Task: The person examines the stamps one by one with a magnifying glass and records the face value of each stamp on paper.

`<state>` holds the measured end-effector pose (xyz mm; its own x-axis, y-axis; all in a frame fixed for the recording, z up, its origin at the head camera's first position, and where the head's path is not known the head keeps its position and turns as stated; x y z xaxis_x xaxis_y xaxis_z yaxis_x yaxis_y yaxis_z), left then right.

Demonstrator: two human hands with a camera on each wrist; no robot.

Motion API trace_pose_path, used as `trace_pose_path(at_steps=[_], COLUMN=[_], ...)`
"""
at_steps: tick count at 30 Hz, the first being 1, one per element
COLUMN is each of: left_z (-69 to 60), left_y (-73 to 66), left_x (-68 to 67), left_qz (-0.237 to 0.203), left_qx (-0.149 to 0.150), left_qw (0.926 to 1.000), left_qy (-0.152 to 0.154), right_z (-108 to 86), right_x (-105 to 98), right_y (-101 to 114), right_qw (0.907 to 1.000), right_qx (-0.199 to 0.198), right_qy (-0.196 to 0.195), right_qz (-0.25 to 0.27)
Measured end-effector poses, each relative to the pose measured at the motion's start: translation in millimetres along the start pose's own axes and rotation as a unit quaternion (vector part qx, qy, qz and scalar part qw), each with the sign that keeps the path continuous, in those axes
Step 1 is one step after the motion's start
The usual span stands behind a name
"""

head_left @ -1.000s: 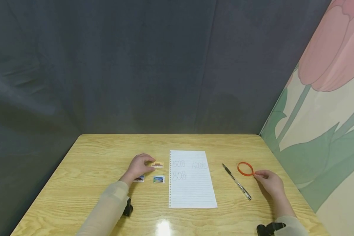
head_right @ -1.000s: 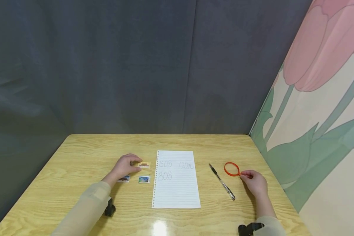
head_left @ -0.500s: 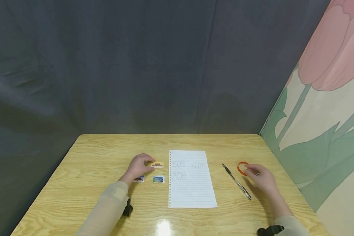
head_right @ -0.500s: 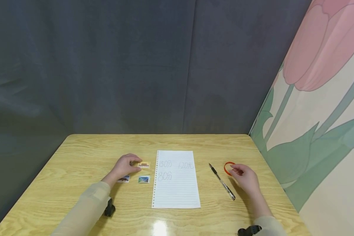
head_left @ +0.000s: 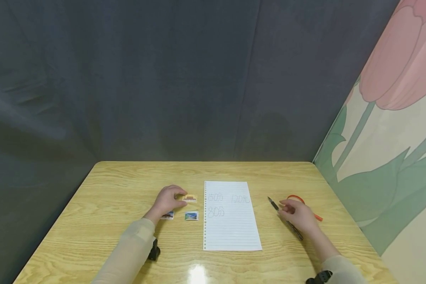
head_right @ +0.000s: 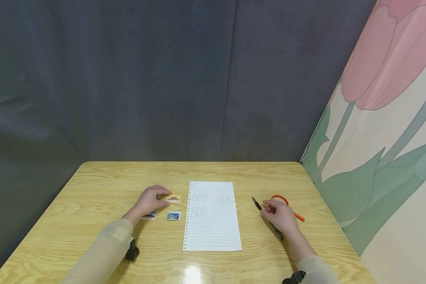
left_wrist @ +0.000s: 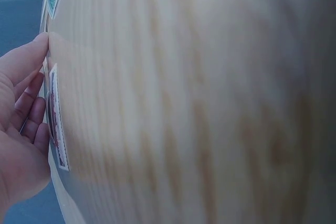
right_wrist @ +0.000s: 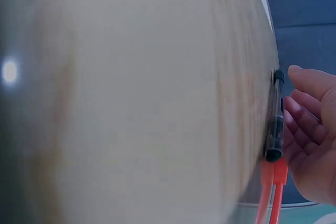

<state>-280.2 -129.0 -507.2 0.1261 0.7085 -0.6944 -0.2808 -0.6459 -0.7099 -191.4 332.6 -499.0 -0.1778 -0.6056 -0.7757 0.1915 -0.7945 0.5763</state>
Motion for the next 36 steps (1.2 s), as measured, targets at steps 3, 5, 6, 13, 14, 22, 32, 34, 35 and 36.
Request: trace_pose_path(at_steps=[3,5,6,13,14,22,32,34,35,36], left_z=[0.3,0.3,0.3,0.6,0.6,0.5,0.7,0.5,0.4,0.2], left_y=[-0.2,-0.2,-0.2,0.1,0.0,-0.7,0.8,0.7,0.7,0.7], left_x=[-0.2,-0.3,-0.3,0.1,0.0,-0.7,0.3,0.3,0.2,0.2], left_qz=[0.000,0.000,0.000,-0.001,-0.002,0.002,-0.001,-0.004,-0.004,-0.004], left_qx=[0.001,0.001,0.002,-0.001,-0.002,0.003,0.001,0.001,0.002,0.003], left_qw=[1.0000,1.0000,1.0000,1.0000,1.0000,1.0000,1.0000,1.0000,1.0000,1.0000], left_qy=[-0.001,0.000,0.000,0.004,0.005,0.000,-0.001,-0.001,0.000,0.000], right_z=[1.5,2.6,3.1,7.0,7.6,7.4,5.5,5.4,5.5,5.6], right_x=[3,5,7,13,14,16,18,17,17,16], right_y=[1,2,3,4,4,9,4,4,4,5], right_qw=[1.0000,1.0000,1.0000,0.9993,0.9991,0.9981,0.9994,0.9995,0.9994,0.9989], right_qx=[-0.002,0.000,0.000,0.011,0.011,0.008,0.023,0.029,0.034,0.039], right_qy=[-0.003,-0.001,-0.001,0.001,0.002,-0.003,-0.008,-0.005,-0.002,0.000], right_qz=[-0.004,-0.006,-0.007,-0.037,-0.042,-0.060,-0.024,-0.004,0.009,0.024])
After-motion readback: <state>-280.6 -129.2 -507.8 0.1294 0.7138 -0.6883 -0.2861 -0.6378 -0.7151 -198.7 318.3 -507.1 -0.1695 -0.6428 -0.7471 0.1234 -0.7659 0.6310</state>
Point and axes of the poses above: each hand's wrist, its own z-axis towards the middle knuckle, its own x-axis out of the palm, y = z × x, the point moved 1 cm from there along z, towards the middle knuckle, and after that the axes turned 1 degree about -z, right-handed, at the moved point
